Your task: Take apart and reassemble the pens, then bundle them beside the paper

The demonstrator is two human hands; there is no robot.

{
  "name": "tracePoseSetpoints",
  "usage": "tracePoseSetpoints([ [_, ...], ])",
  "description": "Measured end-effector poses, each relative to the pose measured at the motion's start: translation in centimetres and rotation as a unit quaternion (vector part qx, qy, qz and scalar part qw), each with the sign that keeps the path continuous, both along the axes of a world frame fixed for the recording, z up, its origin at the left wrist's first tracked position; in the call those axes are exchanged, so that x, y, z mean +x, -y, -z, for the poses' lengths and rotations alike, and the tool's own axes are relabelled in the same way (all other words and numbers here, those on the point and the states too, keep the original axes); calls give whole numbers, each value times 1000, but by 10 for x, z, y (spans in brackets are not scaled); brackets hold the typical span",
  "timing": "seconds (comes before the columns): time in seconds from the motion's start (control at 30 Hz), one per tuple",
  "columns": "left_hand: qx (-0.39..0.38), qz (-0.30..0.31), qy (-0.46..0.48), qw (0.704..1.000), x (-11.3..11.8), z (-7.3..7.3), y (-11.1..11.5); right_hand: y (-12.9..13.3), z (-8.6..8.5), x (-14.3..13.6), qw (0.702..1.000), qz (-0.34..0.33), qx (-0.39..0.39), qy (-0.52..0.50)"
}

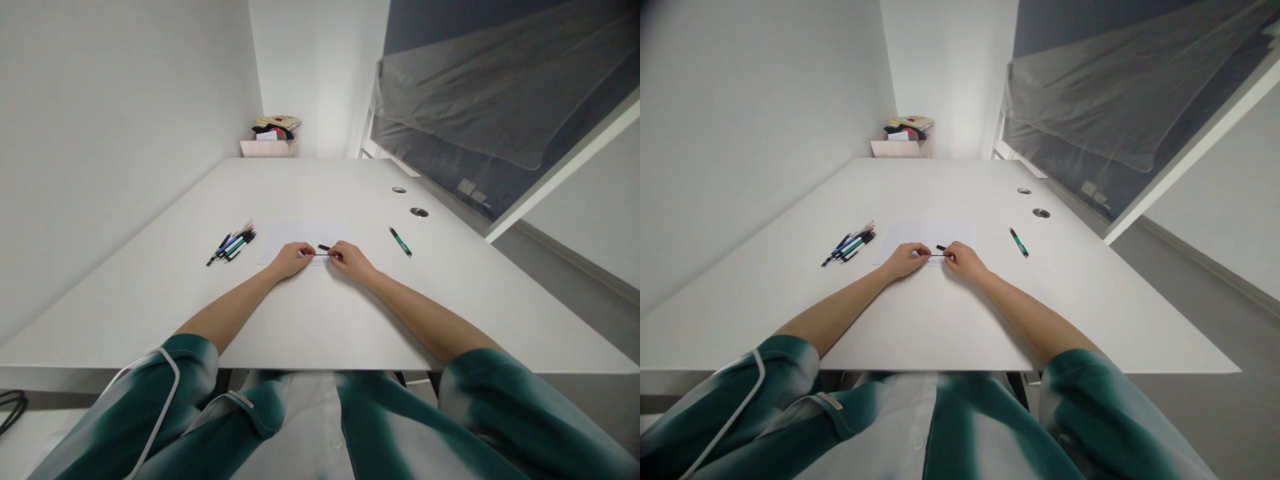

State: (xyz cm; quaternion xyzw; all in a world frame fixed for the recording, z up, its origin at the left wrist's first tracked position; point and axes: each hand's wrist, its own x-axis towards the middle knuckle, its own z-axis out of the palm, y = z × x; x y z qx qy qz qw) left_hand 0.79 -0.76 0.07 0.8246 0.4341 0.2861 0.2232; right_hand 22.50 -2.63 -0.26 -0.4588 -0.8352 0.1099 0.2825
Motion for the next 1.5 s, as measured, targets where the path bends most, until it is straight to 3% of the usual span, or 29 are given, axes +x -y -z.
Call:
tracePoseSetpoints([
  [0.37, -5, -1, -7, 1000, 4, 1, 0, -1, 4, -3, 999, -21, -3, -26],
  [0.67, 12, 35, -7, 999, 4, 1, 0, 1, 4, -7, 999, -37, -7, -35],
  [0.9, 26, 19, -7, 999, -3, -2, -1, 3, 1, -3, 998, -45, -2, -43],
  [1.07, 15, -13, -2, 1000, -15, -1, -9, -4, 1, 10, 994, 47, 26, -94],
  [1.23, 15, -47, 2, 999, -23, 2, -17, -13, 3, 21, 989, 142, 12, -29],
  [1.5, -3, -44, -2, 999, -26, 3, -20, -14, 3, 15, 985, 131, -19, 107],
])
